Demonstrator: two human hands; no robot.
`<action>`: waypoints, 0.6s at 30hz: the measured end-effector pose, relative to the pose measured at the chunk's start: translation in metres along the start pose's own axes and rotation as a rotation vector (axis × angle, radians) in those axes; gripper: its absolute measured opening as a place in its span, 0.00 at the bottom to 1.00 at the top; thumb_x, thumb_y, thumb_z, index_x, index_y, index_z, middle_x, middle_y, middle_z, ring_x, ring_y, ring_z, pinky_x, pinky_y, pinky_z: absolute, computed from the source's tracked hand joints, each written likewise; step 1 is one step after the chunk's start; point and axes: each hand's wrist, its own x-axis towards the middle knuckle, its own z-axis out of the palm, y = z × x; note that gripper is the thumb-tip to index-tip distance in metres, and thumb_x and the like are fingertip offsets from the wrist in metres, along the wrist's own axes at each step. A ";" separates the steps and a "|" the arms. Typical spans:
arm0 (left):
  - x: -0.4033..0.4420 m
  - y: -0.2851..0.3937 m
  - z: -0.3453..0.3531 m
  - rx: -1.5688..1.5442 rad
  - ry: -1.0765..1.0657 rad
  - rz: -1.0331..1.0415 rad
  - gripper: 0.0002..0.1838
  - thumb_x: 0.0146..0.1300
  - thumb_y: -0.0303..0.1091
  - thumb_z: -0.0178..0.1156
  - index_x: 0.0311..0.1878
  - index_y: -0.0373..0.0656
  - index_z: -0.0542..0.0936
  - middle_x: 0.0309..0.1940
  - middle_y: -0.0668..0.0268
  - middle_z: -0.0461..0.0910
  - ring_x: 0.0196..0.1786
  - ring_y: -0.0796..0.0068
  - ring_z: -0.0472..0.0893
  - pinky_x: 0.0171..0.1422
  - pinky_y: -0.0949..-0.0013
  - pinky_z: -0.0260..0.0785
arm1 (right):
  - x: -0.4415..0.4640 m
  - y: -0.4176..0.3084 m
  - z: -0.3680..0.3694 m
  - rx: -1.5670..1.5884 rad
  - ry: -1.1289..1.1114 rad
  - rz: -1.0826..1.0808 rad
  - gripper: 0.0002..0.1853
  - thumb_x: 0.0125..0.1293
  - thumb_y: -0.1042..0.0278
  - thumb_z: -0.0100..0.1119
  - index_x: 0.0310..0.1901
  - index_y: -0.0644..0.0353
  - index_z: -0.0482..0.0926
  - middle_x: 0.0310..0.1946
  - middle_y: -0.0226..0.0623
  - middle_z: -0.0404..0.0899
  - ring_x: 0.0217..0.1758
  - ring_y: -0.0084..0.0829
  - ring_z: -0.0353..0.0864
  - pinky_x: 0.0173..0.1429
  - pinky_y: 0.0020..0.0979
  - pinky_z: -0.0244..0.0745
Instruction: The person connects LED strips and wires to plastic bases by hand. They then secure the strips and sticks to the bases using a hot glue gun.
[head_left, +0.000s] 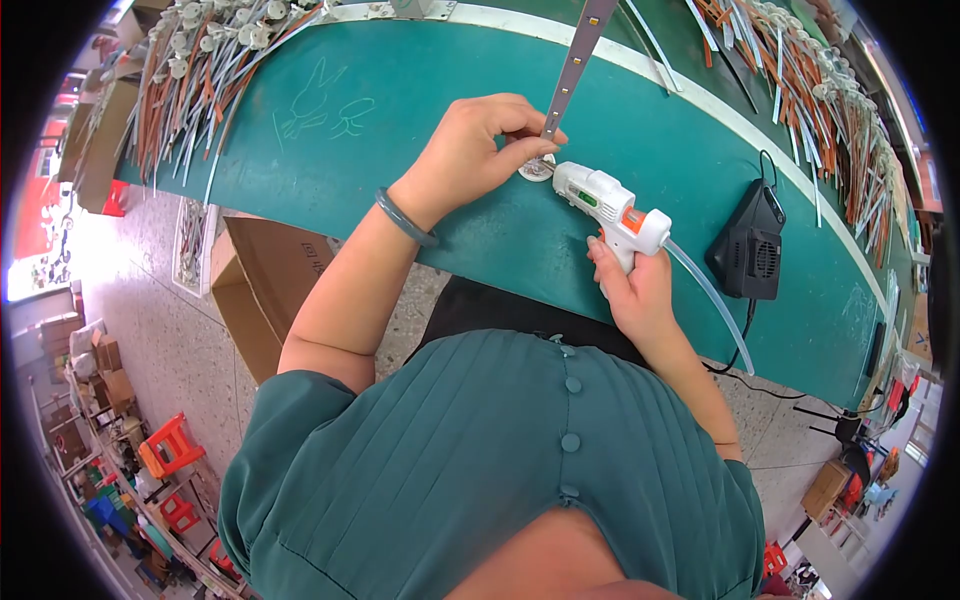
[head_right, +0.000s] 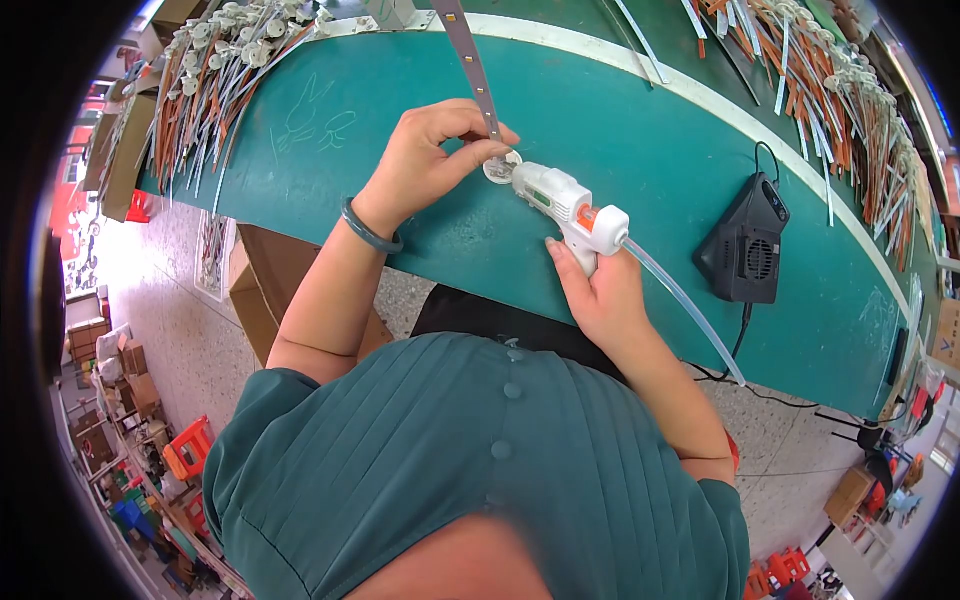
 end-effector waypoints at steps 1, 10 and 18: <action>0.000 0.000 0.000 0.001 0.000 -0.001 0.06 0.57 0.24 0.64 0.38 0.37 0.85 0.33 0.64 0.82 0.33 0.77 0.80 0.40 0.75 0.74 | 0.000 0.000 0.000 -0.001 0.006 -0.005 0.10 0.65 0.69 0.59 0.41 0.68 0.75 0.27 0.36 0.76 0.30 0.26 0.72 0.36 0.29 0.69; -0.004 0.018 0.006 0.144 0.009 0.015 0.09 0.58 0.19 0.55 0.41 0.35 0.80 0.35 0.61 0.82 0.35 0.71 0.81 0.42 0.71 0.74 | -0.004 0.004 -0.016 0.304 -0.048 0.065 0.11 0.66 0.70 0.57 0.47 0.67 0.77 0.34 0.34 0.80 0.27 0.18 0.74 0.32 0.22 0.69; 0.005 0.016 0.003 0.069 -0.128 0.090 0.14 0.59 0.18 0.54 0.48 0.36 0.80 0.39 0.59 0.83 0.39 0.67 0.82 0.46 0.68 0.75 | -0.005 0.005 -0.030 0.408 -0.093 0.093 0.12 0.67 0.69 0.56 0.47 0.67 0.77 0.38 0.38 0.82 0.27 0.18 0.75 0.30 0.21 0.68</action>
